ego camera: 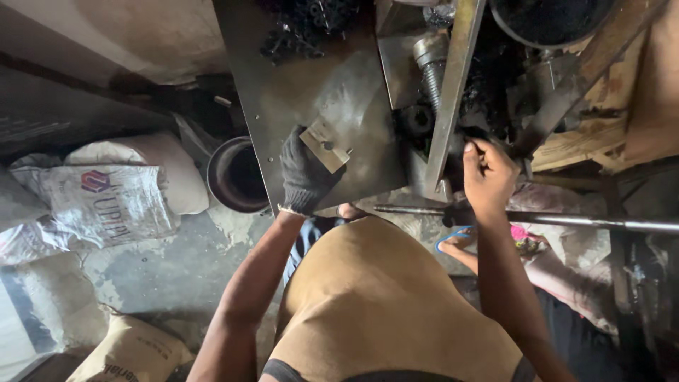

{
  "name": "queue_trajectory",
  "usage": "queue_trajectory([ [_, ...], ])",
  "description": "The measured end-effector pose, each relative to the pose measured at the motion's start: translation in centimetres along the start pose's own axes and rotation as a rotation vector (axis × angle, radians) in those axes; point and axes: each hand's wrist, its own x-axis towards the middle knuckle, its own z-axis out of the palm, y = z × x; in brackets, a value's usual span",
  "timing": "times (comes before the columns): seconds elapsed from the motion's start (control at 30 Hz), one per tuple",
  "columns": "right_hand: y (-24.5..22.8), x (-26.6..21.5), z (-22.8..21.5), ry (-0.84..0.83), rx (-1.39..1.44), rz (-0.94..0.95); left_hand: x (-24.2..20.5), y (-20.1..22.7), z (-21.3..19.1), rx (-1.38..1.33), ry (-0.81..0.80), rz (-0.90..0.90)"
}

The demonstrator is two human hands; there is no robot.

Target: The person operates a manual press machine, repeatedly placing small metal pieces into the press, pulling a lever to activate the press, and removing the formed pieces. The person handles the metal pieces one at a time, placing them into a pan after pressing.

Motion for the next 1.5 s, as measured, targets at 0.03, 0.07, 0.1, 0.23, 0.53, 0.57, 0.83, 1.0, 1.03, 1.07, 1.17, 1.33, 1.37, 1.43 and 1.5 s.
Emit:
queue_trajectory([
  [0.03, 0.0, 0.0, 0.1, -0.004, 0.002, 0.012, 0.2, 0.2, -0.2, 0.0, -0.031, -0.027],
  [0.07, -0.1, 0.0, 0.2, 0.002, 0.021, 0.022, 0.7, 0.3, -0.5, 0.002, -0.06, -0.054],
  [0.1, -0.1, -0.1, 0.3, 0.008, 0.039, 0.032, 1.1, 0.6, -0.9, 0.003, -0.089, -0.08],
  [0.23, -0.5, -0.1, 0.1, 0.012, 0.038, 0.023, 3.9, 2.9, -2.9, -0.921, -0.261, -0.515],
  [0.53, -0.9, 0.3, 0.1, 0.033, 0.052, 0.023, 7.5, 9.1, -6.3, -0.038, -0.369, 0.397],
  [0.57, -0.9, 0.4, 0.1, 0.027, 0.056, 0.037, 7.6, 9.3, -5.5, 0.067, -0.373, 0.452],
  [0.83, -0.3, -0.1, 0.2, 0.07, 0.039, 0.022, 5.9, 7.1, -2.0, 0.31, -0.471, 0.452],
  [1.0, -0.7, 0.1, 0.2, 0.078, 0.061, 0.018, 6.8, 7.8, -2.9, 0.319, -0.594, 0.44],
  [1.03, -0.9, 0.1, 0.1, 0.073, 0.065, 0.014, 6.6, 8.0, -3.3, 0.337, -0.542, 0.46],
  [1.07, -1.3, -0.1, 0.0, 0.09, 0.117, 0.03, 6.2, 8.0, -3.7, 0.355, -0.497, 0.481],
  [1.17, -2.6, -1.7, -0.5, 0.105, 0.209, -0.004, 3.9, 7.4, -5.1, 0.322, -0.338, 0.389],
  [1.33, -4.7, -5.2, 2.0, -0.136, 0.245, -0.231, 1.9, 2.6, -7.3, 0.014, -0.263, 0.204],
  [1.37, -4.8, -5.8, 3.3, -0.225, 0.275, -0.237, 1.0, 1.8, -7.7, -0.033, -0.23, 0.188],
  [1.43, -4.4, -5.5, 7.6, -0.419, 0.659, 0.258, -0.7, 0.4, -8.1, -0.064, -0.2, 0.166],
  [1.5, -2.9, -3.8, 11.5, -0.476, 0.265, 0.293, -1.9, -0.8, -8.2, -0.034, -0.2, 0.156],
])
